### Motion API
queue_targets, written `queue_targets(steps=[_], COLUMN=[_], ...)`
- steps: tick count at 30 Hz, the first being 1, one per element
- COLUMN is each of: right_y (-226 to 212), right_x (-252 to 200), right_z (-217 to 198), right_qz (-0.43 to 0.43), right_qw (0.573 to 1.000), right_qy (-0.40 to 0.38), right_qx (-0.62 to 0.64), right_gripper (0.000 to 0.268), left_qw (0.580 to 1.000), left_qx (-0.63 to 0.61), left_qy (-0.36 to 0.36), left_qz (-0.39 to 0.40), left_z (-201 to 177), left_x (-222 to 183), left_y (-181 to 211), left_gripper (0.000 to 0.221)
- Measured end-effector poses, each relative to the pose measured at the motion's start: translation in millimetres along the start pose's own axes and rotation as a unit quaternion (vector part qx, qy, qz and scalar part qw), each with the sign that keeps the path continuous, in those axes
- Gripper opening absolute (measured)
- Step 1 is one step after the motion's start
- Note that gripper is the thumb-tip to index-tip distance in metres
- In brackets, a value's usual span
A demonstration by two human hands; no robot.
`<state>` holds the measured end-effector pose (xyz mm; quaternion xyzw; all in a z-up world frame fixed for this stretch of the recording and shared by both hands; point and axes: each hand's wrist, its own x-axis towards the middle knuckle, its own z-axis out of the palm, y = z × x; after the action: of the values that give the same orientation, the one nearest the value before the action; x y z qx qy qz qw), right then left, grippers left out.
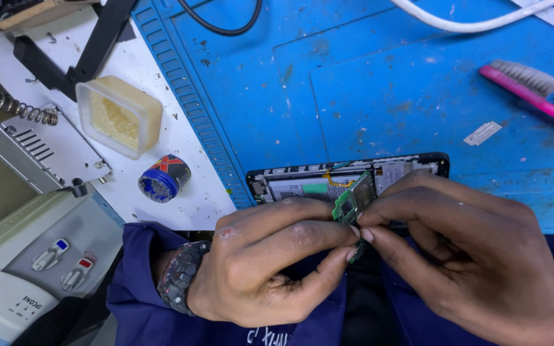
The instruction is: Repairing a mobile phone by connecting internal components and ribbon cables to the motherboard.
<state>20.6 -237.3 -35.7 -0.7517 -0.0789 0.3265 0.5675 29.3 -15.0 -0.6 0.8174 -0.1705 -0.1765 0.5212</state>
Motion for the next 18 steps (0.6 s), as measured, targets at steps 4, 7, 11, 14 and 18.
queue_targets(steps=[4,7,11,14,18], right_y=[4,4,-2,-6,-15], right_x=[-4,-4,0,2,6], right_z=[1,1,-1,1,2], right_qz=[0.010,0.012,0.058,0.065,0.123], right_qw=[1.000,1.000,0.998,0.998,0.992], right_qy=[-0.013,-0.015,-0.005,0.018,0.012], right_qx=[0.009,0.017,-0.008,-0.006,-0.001], right_gripper=[0.019,0.020,0.017,0.014,0.007], left_qw=[1.000,1.000,1.000,0.999,0.999], left_qx=[0.014,0.011,0.019,-0.035,-0.036], left_qy=[0.000,-0.005,-0.009,-0.012,-0.014], left_qz=[0.000,0.003,0.007,0.000,-0.004], left_z=[1,1,0,0,-4], left_x=[-1,-1,-6,-10,-16], left_y=[-1,-1,-1,-2,-4], left_gripper=[0.005,0.006,0.012,0.024,0.026])
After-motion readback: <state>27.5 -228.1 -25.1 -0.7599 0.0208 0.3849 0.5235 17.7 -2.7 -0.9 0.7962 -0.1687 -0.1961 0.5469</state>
